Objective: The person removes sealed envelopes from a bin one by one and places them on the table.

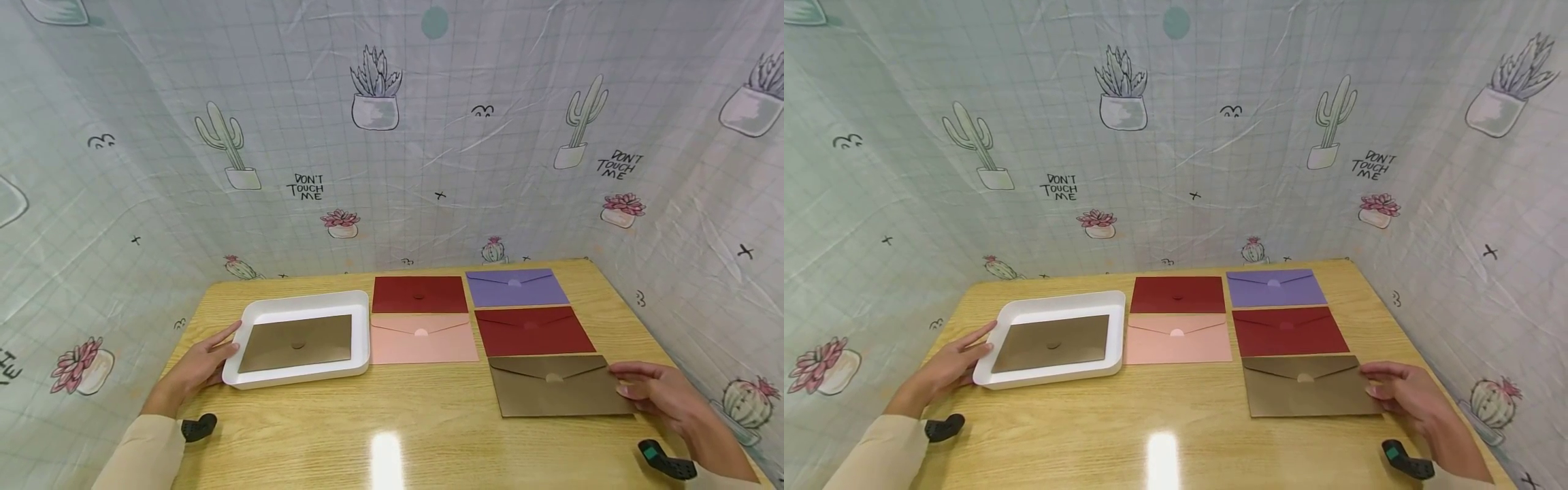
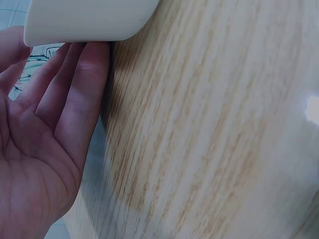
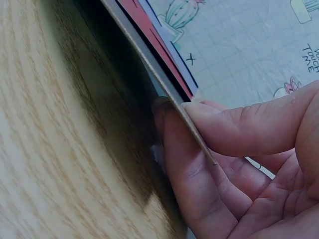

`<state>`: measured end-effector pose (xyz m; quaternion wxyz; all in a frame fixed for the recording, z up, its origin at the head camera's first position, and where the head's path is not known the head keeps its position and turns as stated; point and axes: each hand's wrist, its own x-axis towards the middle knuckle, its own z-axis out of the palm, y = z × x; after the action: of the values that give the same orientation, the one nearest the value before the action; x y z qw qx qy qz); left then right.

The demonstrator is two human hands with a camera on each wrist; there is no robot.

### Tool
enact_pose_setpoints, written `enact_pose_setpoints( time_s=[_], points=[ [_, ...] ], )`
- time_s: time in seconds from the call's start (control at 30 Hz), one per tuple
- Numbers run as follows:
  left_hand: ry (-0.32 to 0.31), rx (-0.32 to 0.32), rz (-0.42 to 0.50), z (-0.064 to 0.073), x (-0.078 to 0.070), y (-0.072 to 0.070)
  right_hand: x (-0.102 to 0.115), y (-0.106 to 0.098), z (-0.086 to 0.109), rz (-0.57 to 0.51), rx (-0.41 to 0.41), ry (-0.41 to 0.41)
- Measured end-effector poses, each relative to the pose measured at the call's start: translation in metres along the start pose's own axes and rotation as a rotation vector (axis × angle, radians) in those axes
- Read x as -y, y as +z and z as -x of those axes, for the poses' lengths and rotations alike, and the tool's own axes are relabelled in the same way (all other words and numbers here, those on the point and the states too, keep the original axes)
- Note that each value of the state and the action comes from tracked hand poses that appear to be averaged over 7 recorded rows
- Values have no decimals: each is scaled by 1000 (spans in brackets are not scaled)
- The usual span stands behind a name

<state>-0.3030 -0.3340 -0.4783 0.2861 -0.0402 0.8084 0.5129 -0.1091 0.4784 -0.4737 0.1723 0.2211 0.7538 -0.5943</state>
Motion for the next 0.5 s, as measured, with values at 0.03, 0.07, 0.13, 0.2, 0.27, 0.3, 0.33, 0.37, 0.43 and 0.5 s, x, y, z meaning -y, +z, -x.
enact_pose_setpoints(
  time_s=[0.03,0.07,0.13,0.2,0.27,0.3,0.33,0.37,0.43,0.5],
  points=[
    [1,0,-3,0,0,0,0,0,0,6,-4,3],
    [0,-1,-6,0,0,0,1,0,0,12,-9,3],
    [4,1,-13,0,-1,1,1,0,0,20,-14,3],
    [2,1,-12,1,-1,1,2,0,0,29,-19,1],
    [4,4,-12,2,-2,2,2,-1,0,39,-21,-3],
    [2,2,-10,2,-2,2,2,0,0,44,-26,-3],
    [0,3,-7,2,-2,2,2,0,0,53,-31,-3],
    [-2,1,-5,2,-1,2,3,0,0,63,-36,-5],
    [-3,0,-4,3,-1,3,4,1,0,86,-46,-6],
    [-7,-2,-2,3,-1,4,4,1,0,117,-52,-9]
  ],
)
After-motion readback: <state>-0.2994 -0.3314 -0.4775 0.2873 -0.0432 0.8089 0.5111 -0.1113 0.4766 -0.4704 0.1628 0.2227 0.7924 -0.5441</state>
